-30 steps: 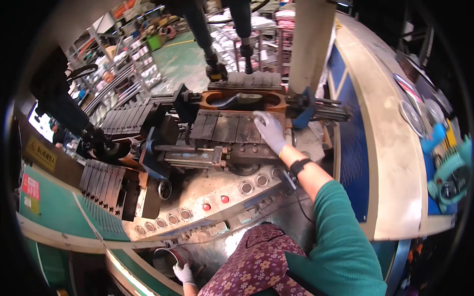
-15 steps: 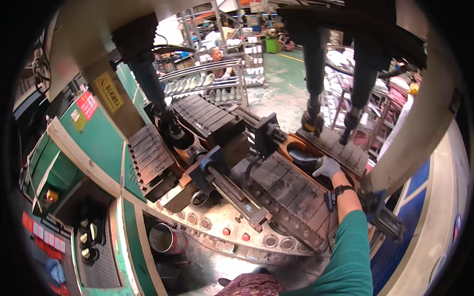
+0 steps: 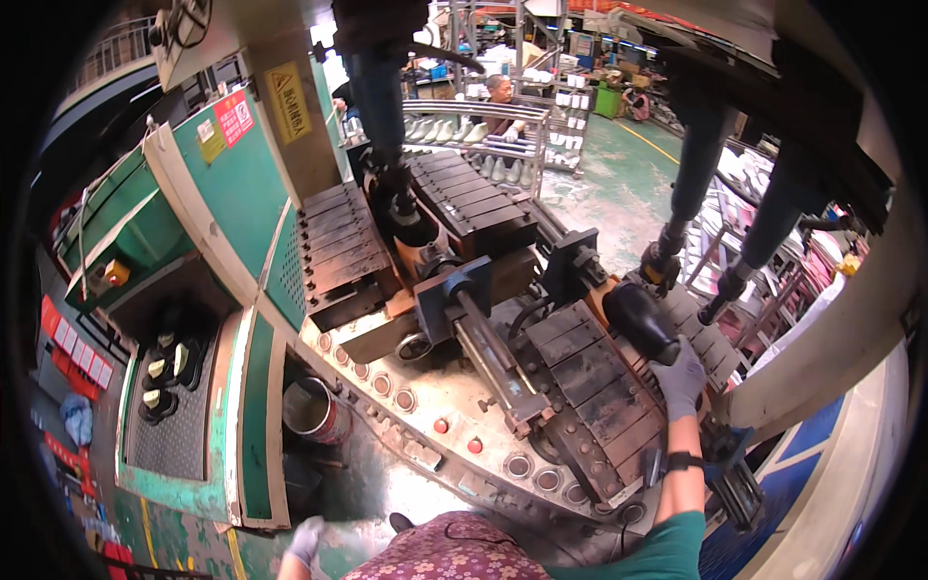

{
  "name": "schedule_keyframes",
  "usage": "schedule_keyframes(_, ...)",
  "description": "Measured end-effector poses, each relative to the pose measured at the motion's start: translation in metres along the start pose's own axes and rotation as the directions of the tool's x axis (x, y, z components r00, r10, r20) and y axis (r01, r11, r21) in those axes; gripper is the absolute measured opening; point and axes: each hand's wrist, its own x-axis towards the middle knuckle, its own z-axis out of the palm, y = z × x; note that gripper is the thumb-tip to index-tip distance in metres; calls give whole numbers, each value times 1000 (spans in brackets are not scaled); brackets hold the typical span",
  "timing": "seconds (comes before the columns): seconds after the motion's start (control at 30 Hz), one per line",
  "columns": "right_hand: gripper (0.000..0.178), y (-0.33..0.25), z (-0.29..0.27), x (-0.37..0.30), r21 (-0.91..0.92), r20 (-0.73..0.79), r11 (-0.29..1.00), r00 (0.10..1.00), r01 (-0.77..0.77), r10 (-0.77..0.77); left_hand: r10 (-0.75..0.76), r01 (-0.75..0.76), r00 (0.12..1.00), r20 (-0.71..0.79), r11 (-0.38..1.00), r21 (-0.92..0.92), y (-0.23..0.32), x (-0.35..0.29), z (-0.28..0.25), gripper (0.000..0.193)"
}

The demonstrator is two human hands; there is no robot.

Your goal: Operating a shoe lasting machine and placing shoe components on a conveyor belt.

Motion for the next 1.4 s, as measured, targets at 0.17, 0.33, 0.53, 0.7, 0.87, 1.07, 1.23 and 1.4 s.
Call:
schedule_keyframes(0.17,80,-31,-52,-33,685,-29,716,988,132,-154,192,-77,975,114,768,-636,281,92,-116,55)
schedule_keyframes(0.33,76,-124,-94,-113,857,96,515,971,31,-219,644,-340,734,218,625,-703,445,133,-130,85)
schedule_keyframes(0.53,77,-339,-107,-235,483,-62,654,767,583,-638,509,83,859,-51,-236,-968,408,107,-126,59)
schedule_keyframes(0.7,80,-472,-121,-322,358,37,553,581,752,-813,440,180,894,-82,-522,-834,269,94,-203,51)
schedule_keyframes(0.87,74,-615,-109,-415,607,4,224,279,762,-960,164,-67,962,-219,-634,-771,99,94,-305,57)
schedule_keyframes(1.07,57,-630,-28,-485,595,250,369,272,714,-929,-289,-394,914,-284,-467,-792,-172,101,-414,60)
schedule_keyframes(1.23,53,-537,26,-537,480,525,636,383,604,-760,-645,-537,730,-227,-335,-774,-365,126,-473,62)
schedule_keyframes(1.4,50,-498,10,-560,242,797,836,391,492,-461,-685,-574,675,-274,-253,-779,-452,127,-512,68)
